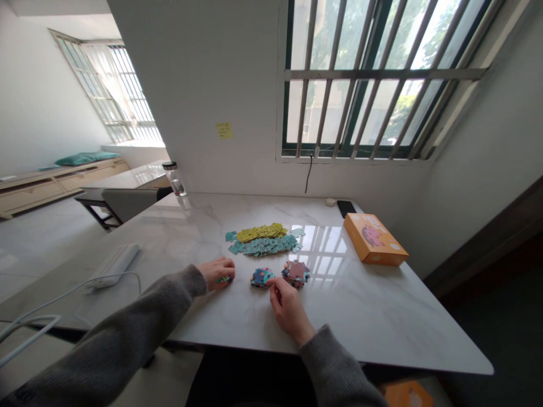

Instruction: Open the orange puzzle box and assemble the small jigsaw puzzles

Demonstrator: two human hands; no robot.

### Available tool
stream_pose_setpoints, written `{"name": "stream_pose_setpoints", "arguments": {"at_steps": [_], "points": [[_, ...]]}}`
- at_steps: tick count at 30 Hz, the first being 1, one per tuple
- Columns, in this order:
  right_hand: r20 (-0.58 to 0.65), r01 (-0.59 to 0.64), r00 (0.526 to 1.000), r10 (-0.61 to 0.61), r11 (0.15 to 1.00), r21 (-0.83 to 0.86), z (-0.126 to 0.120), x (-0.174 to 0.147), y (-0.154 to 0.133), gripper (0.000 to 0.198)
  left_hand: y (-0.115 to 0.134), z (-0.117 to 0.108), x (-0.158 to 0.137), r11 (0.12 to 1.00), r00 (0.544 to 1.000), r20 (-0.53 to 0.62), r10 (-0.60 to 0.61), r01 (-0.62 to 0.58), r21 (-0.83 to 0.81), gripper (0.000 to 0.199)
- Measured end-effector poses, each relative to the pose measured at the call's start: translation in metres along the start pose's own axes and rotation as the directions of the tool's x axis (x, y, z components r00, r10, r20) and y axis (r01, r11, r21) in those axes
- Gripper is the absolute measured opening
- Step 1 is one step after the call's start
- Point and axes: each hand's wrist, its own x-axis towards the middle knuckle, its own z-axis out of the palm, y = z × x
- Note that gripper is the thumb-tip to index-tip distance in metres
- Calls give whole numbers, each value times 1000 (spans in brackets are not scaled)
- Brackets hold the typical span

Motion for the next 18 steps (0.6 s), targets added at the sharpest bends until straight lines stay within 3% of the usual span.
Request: {"name": "stream_pose_setpoints", "arguments": {"at_steps": [5,9,13,18], "points": [[15,-4,1000,4,1000,0,0,0,0,24,7,-6,-2,1000,1000,-5,-20,20,10,20],[15,-14,1000,13,1000,11,0,-1,0,23,32,-19,2,992,995,-75,-71,78,96,33],[15,-4,1000,4,1000,16,0,-1,0,24,66,-21,17,999,979,-201,-28,23,-29,29],[20,-7,1000,7,1000,3,-1,0,0,25,87,0,32,989,960,-269,-79,41,-145,23]]}}
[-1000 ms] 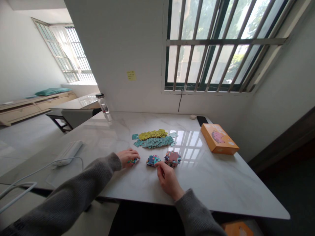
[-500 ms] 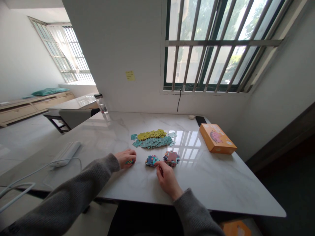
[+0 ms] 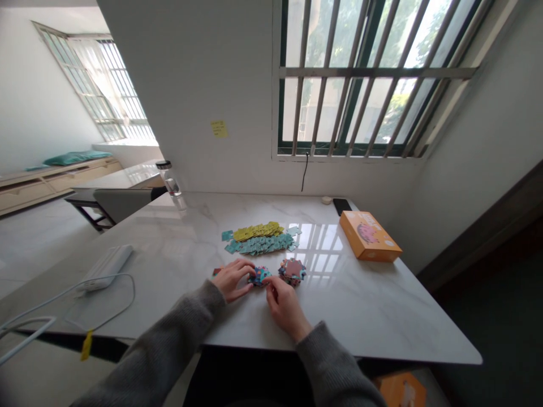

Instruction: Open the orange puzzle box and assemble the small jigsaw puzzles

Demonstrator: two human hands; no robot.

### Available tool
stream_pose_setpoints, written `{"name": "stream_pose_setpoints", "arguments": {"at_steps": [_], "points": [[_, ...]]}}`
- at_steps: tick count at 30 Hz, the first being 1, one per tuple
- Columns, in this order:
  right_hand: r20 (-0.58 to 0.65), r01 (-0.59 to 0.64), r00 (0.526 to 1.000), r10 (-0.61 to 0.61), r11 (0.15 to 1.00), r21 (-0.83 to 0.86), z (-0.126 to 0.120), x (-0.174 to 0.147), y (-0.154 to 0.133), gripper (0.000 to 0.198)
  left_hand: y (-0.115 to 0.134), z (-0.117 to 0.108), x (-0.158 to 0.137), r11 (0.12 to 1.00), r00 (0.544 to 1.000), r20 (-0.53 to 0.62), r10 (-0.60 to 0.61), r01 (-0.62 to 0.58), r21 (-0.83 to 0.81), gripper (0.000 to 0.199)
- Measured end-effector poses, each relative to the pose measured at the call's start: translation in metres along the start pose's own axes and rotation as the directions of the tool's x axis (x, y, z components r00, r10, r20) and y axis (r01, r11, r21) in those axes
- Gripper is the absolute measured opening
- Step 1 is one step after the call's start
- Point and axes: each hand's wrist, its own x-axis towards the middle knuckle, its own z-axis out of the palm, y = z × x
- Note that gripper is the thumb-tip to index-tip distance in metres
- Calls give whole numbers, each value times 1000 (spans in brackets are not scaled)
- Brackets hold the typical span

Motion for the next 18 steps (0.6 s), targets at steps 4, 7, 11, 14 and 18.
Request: {"name": "stream_pose_setpoints", "arguments": {"at_steps": [4,7,11,14,18], "points": [[-9,15,1000,-15,1000,-6,0,0,-1,24,-2,18,-4,996,997,-71,-27,21,-90,19],[-13,24,1000,-24,1000,-3,1,0,0,24,0,21,-7,990,993,-114,-33,17,-140,20],[-65,82,994,-85,995,-51,1,0,1,25,12,16,-10,978,977,-206,-59,16,-207,21],[-78,136,986,-146,982,-128,1,-1,-2,31,20,12,-12,966,974,-220,-55,-4,-259,23],[57,171,985,-164,973,-157,1,-2,-5,28,24,13,-14,946,976,-216,-34,-38,-322,20]]}}
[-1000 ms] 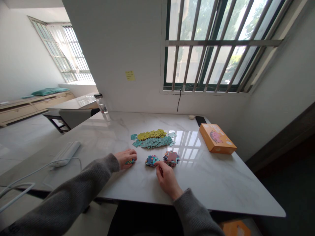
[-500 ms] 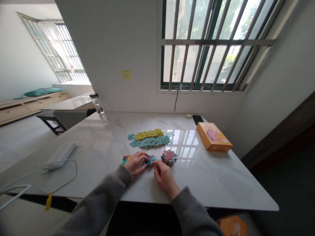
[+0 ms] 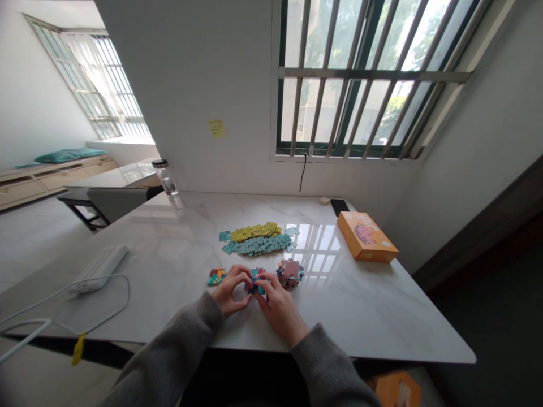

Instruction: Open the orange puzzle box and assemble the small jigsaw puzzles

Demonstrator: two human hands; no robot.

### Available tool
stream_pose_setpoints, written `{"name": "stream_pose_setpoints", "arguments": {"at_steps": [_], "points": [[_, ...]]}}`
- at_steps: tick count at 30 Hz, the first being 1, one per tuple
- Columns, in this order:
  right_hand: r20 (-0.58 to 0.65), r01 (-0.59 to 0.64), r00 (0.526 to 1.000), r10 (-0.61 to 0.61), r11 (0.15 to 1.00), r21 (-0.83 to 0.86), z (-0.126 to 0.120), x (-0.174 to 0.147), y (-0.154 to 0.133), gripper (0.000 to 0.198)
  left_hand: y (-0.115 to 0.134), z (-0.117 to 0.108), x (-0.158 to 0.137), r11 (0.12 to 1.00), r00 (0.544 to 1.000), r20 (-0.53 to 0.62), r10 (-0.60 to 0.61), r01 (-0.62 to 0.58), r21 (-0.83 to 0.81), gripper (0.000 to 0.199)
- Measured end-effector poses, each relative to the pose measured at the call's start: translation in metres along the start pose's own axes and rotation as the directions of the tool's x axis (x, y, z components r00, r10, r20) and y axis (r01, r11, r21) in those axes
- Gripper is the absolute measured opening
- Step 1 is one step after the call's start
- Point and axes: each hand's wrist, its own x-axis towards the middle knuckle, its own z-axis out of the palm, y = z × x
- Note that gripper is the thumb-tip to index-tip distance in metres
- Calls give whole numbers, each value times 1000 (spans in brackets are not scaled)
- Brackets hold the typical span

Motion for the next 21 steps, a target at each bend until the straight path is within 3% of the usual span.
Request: {"name": "stream_pose_setpoints", "arguments": {"at_steps": [7,14,18,21], "points": [[23,-25,999,23,992,127,-5,-3,4,25,5,-6,0,999,999,35,8,-6,-45,13],[145,-29,989,23,999,40,-31,-37,0,20,-12,0,0,971,998,-65,-14,29,237,19],[159,-57,985,72,994,-96,-59,-58,23,17,-21,6,1,949,1000,9,-15,11,314,29],[91,-126,985,149,968,-218,-86,-59,54,15,-22,7,1,946,999,38,-37,23,322,22]]}}
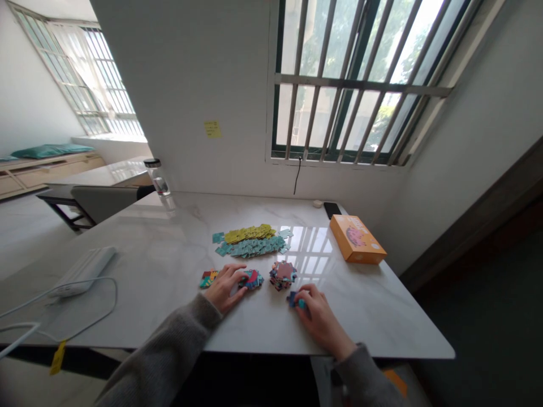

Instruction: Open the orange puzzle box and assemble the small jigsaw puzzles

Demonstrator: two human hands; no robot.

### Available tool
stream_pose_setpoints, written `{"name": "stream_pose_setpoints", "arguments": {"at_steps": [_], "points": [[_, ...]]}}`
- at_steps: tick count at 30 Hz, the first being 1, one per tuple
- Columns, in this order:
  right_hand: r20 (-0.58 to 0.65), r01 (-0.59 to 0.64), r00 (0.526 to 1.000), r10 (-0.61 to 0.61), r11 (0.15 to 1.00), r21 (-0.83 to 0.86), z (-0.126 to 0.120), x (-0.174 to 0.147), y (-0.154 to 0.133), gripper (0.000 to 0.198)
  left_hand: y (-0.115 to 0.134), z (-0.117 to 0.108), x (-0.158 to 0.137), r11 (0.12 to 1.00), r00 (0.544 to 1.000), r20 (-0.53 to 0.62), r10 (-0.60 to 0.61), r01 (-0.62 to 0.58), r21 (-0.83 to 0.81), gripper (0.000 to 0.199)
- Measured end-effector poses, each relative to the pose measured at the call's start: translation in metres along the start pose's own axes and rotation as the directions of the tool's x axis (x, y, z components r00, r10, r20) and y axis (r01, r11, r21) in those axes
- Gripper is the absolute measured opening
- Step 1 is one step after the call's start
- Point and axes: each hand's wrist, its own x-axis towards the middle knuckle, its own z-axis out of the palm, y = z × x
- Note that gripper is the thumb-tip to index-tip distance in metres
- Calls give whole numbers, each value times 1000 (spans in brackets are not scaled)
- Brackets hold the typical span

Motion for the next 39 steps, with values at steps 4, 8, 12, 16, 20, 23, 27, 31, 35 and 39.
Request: {"name": "stream_pose_setpoints", "arguments": {"at_steps": [4,8,12,16,20,23,27,31,35,39], "points": [[-90,-99,992,89,989,-110,-22,15,39,15,2,-1,0,1000,1000,11,-4,4,-11,17],[-124,-135,986,111,969,-208,-25,23,50,17,2,-1,-2,999,999,-36,15,-16,-37,20],[-158,-125,984,79,944,-306,-23,19,48,18,3,-2,-1,996,995,-91,51,-57,-62,23],[-402,-8,906,-130,946,-324,-21,15,35,20,11,-6,0,986,986,-149,79,-99,-134,31],[-550,210,762,-341,934,-288,5,20,-13,28,20,-11,0,966,974,-212,76,-125,-228,44],[-376,314,840,-390,916,-250,33,33,-54,36,23,-12,-1,960,972,-223,79,-135,-246,47],[-245,292,905,-347,927,-234,50,46,-80,40,24,-10,-2,944,973,-213,90,-151,-292,48],[-193,290,926,-323,939,-184,48,48,-78,33,25,-9,-2,920,975,-192,110,-174,-352,50],[-227,305,914,-337,938,-168,46,48,-73,28,25,-12,-2,924,974,-202,99,-166,-345,47],[-380,261,871,-310,949,-176,48,48,-69,32,26,-15,-3,928,974,-224,44,-123,-351,38]]}}
